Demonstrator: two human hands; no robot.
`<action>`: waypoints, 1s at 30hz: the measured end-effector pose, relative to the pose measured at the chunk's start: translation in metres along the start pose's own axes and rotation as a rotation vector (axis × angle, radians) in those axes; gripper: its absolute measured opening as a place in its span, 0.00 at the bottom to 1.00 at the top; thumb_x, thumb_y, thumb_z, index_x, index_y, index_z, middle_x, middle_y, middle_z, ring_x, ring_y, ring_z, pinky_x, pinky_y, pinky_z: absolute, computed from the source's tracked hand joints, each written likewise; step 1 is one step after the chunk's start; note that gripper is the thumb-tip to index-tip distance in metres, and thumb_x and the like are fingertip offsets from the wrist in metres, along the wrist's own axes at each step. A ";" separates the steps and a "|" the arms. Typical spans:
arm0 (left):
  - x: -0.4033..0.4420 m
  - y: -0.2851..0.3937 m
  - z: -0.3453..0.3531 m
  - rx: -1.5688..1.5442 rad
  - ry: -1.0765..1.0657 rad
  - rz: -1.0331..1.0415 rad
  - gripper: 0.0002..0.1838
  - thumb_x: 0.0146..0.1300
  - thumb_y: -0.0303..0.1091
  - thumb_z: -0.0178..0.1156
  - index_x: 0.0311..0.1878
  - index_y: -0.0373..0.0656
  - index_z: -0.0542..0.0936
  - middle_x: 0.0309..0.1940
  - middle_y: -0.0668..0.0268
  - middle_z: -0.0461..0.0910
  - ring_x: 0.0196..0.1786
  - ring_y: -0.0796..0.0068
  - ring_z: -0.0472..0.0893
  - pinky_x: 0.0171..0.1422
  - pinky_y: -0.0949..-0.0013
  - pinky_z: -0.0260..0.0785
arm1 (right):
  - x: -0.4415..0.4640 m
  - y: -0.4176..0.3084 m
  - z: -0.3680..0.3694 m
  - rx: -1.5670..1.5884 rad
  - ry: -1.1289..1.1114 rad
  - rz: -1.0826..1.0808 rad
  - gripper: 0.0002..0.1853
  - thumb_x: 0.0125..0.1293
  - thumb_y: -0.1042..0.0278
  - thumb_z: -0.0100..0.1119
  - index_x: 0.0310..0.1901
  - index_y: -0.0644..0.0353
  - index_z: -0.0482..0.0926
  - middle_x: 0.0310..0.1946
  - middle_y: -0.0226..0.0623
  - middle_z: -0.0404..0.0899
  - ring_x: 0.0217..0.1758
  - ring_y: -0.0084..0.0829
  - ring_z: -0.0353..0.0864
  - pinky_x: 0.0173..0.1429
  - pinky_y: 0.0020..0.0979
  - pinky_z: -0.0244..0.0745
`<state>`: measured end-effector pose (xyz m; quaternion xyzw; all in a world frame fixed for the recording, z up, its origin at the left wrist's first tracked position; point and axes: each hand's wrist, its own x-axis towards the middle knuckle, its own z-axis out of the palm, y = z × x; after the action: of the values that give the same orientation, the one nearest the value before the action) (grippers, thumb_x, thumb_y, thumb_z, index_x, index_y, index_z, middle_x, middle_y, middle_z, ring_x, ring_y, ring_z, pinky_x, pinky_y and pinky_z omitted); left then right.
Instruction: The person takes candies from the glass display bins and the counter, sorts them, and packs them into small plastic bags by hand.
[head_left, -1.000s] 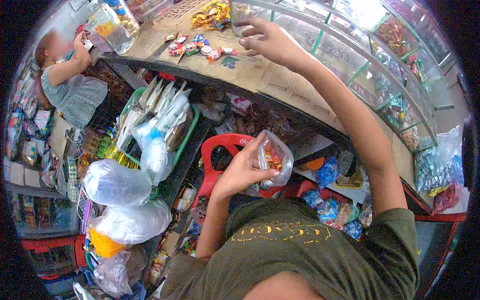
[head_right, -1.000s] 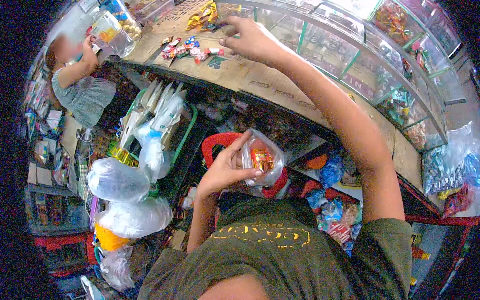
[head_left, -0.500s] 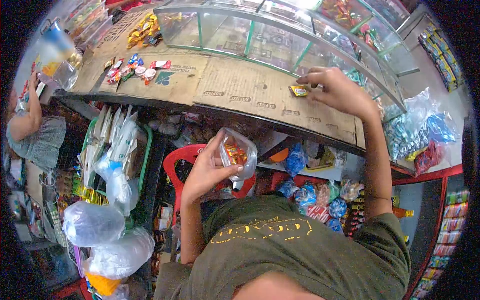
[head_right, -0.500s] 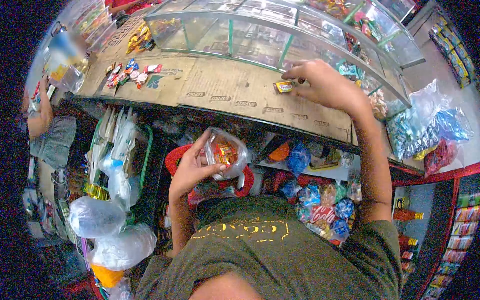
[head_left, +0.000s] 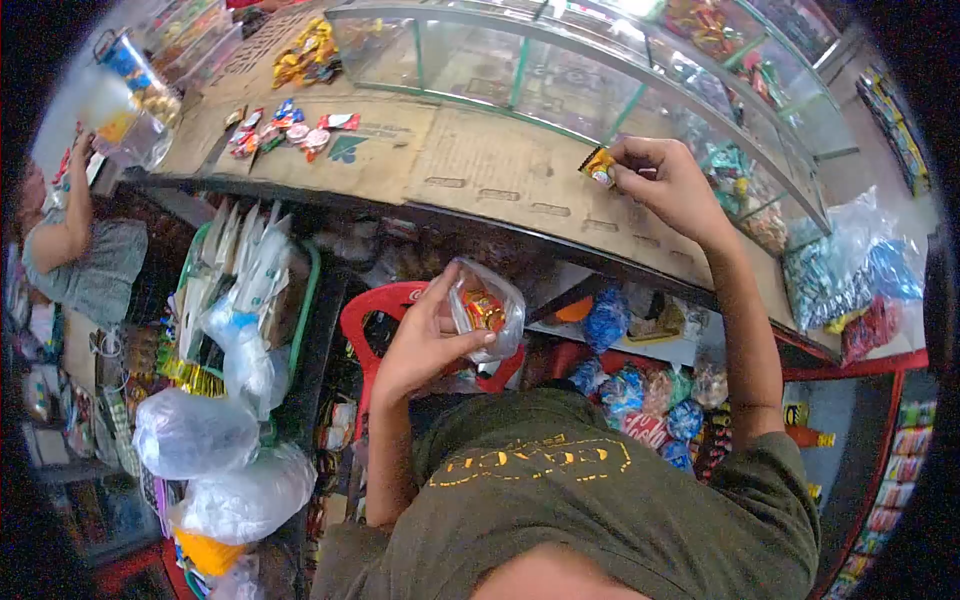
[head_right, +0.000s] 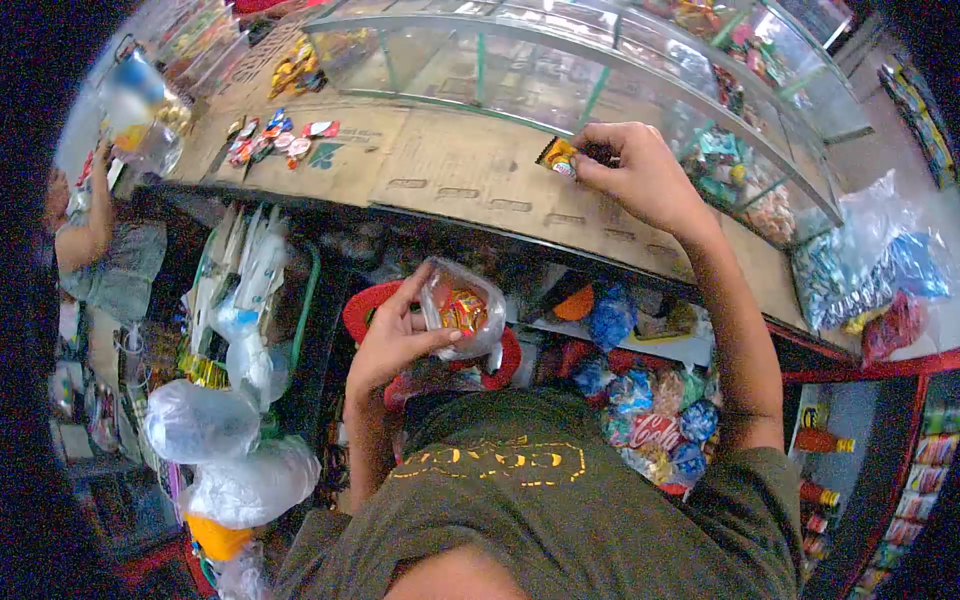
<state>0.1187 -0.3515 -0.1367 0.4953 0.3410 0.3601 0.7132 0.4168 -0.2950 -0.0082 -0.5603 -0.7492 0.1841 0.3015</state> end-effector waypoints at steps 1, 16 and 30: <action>-0.002 0.000 -0.001 -0.019 0.005 -0.007 0.51 0.49 0.17 0.67 0.73 0.33 0.46 0.65 0.51 0.65 0.50 0.67 0.80 0.52 0.67 0.75 | 0.006 -0.005 0.003 0.033 -0.061 0.043 0.14 0.57 0.67 0.56 0.39 0.70 0.80 0.25 0.39 0.79 0.28 0.25 0.77 0.37 0.30 0.73; -0.033 -0.004 -0.015 0.084 0.103 0.022 0.51 0.48 0.28 0.72 0.71 0.28 0.51 0.65 0.51 0.64 0.56 0.72 0.74 0.56 0.71 0.72 | 0.185 -0.119 0.135 -0.200 0.195 -0.761 0.12 0.58 0.69 0.55 0.43 0.60 0.76 0.24 0.41 0.79 0.24 0.37 0.79 0.32 0.36 0.74; -0.031 -0.019 -0.016 0.108 0.072 0.040 0.52 0.49 0.25 0.72 0.71 0.29 0.48 0.68 0.54 0.60 0.54 0.73 0.75 0.55 0.69 0.73 | 0.281 -0.171 0.141 -0.695 0.196 -0.834 0.08 0.49 0.69 0.56 0.28 0.63 0.82 0.27 0.47 0.81 0.35 0.47 0.83 0.38 0.45 0.78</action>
<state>0.0925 -0.3754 -0.1556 0.5264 0.3755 0.3731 0.6654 0.1461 -0.0713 0.0599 -0.2969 -0.8928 -0.2622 0.2147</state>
